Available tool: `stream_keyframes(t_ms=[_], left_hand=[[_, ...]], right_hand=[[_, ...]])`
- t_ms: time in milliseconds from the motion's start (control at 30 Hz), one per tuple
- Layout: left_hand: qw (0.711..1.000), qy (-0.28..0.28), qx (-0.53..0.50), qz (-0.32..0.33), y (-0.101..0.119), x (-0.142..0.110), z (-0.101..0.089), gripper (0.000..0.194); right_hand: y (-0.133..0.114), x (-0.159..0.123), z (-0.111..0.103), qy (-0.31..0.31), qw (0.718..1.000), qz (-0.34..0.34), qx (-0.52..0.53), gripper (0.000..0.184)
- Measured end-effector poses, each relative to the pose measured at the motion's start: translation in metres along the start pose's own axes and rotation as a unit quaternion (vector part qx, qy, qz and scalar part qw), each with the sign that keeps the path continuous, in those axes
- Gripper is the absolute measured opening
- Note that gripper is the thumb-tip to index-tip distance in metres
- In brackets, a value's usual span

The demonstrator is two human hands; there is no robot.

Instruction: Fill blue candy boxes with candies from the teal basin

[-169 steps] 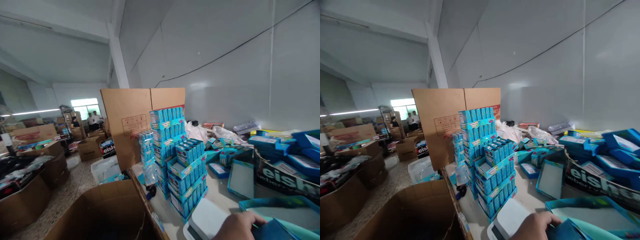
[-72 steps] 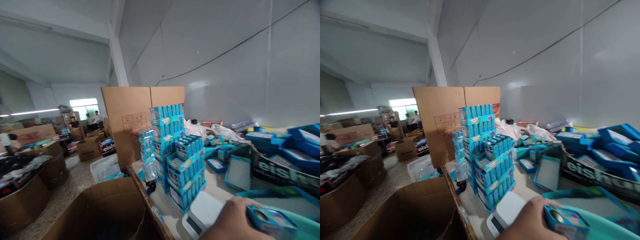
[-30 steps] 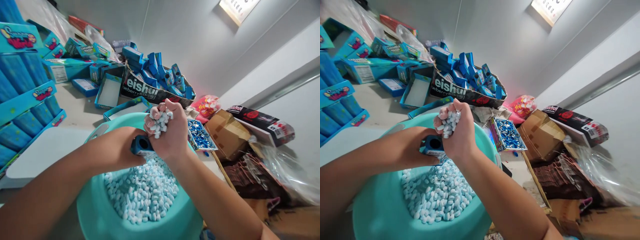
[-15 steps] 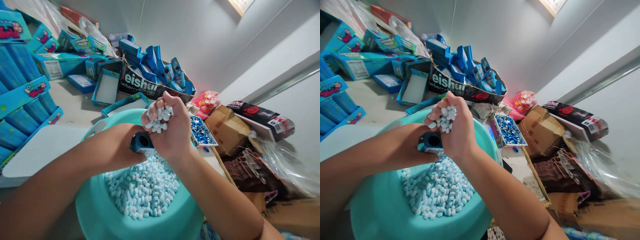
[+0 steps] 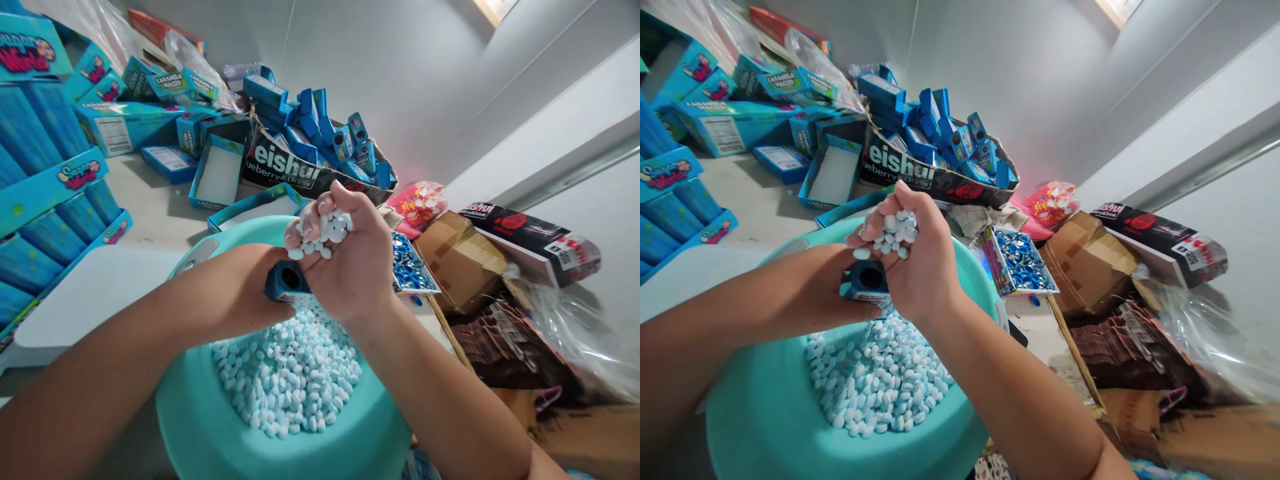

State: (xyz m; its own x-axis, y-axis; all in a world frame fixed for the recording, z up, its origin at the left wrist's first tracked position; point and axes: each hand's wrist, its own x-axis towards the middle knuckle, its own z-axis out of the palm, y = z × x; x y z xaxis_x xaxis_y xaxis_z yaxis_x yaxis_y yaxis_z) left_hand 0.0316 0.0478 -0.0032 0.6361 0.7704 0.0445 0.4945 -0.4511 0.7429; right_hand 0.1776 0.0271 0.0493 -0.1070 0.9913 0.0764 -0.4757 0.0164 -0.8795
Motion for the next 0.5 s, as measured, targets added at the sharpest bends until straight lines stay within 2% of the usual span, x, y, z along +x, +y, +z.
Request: stream_keyframes(t_ms=[167, 300, 500], left_hand=[[0.999, 0.011, 0.039, 0.025, -0.0039, -0.0006, 0.0025, 0.045], [0.999, 0.01, 0.032, 0.024, -0.0028, 0.0, 0.0027, 0.03], [0.999, 0.016, 0.02, 0.04, -0.003, 0.0018, 0.0035, 0.021]], right_hand=[[-0.0003, -0.0009, -0.0004, -0.006, 0.999, -0.009, -0.031, 0.045], [0.0027, 0.0004, -0.0029, -0.001, 0.999, -0.016, -0.048, 0.042], [0.0012, 0.0016, -0.0021, 0.007, 0.994, -0.023, -0.103, 0.048]])
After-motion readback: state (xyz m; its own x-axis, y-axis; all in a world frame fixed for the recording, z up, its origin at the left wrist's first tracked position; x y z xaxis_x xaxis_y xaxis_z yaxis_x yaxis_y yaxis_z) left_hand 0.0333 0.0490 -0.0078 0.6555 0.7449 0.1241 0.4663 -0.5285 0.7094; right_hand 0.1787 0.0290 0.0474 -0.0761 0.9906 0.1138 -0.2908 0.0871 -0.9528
